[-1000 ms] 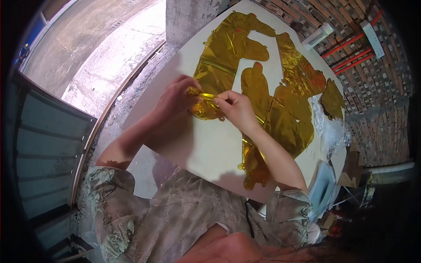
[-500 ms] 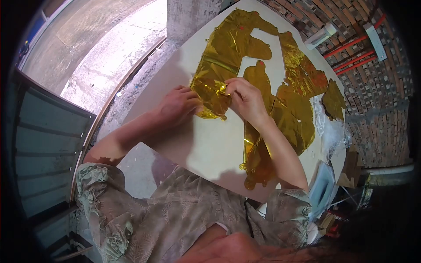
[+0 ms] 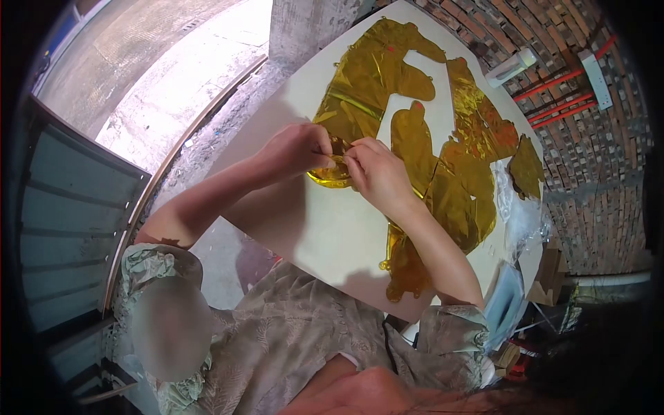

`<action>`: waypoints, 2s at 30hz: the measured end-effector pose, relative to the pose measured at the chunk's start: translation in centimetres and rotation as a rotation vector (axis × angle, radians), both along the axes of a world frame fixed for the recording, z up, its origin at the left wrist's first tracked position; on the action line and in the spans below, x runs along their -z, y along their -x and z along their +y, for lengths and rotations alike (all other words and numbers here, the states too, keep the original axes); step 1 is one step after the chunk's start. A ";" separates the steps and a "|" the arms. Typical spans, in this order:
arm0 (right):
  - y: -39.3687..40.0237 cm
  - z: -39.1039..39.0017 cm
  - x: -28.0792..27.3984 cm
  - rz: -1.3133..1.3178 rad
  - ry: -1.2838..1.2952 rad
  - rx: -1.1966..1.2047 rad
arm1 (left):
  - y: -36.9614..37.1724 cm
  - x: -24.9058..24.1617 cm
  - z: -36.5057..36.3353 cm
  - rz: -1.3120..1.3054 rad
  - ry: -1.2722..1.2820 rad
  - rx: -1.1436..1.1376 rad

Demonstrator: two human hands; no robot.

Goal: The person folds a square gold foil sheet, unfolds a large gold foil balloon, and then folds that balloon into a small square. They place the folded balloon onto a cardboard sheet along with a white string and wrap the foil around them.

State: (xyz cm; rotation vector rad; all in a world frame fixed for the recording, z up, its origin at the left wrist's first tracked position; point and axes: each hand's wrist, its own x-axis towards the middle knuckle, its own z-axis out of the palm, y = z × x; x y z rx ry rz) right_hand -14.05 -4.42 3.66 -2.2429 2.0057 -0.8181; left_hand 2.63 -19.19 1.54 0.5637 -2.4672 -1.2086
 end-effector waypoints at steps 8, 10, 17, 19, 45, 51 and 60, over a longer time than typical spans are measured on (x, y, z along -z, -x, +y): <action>0.1 -0.4 0.7 -0.294 -0.072 0.126 | 0.3 2.2 0.7 0.266 0.680 -0.062; 1.0 -1.1 0.4 -0.533 -0.197 0.216 | 0.1 2.4 1.2 0.388 1.108 -0.068; 11.9 -8.0 -3.3 -0.521 -0.194 0.100 | 1.2 2.4 1.1 0.226 0.784 0.367; 18.9 -13.1 -8.5 0.139 -0.013 0.232 | 2.3 0.7 -0.3 -0.118 0.610 0.580; 4.0 19.9 -14.8 0.792 0.077 -0.036 | 31.1 -6.6 -1.2 0.313 -1.307 0.430; 0.4 27.8 -7.2 0.795 -0.085 0.045 | 33.1 -8.5 9.5 0.139 -0.972 0.561; 0.8 29.4 -3.5 0.390 0.242 0.297 | 28.1 -8.5 13.0 -0.570 0.537 0.593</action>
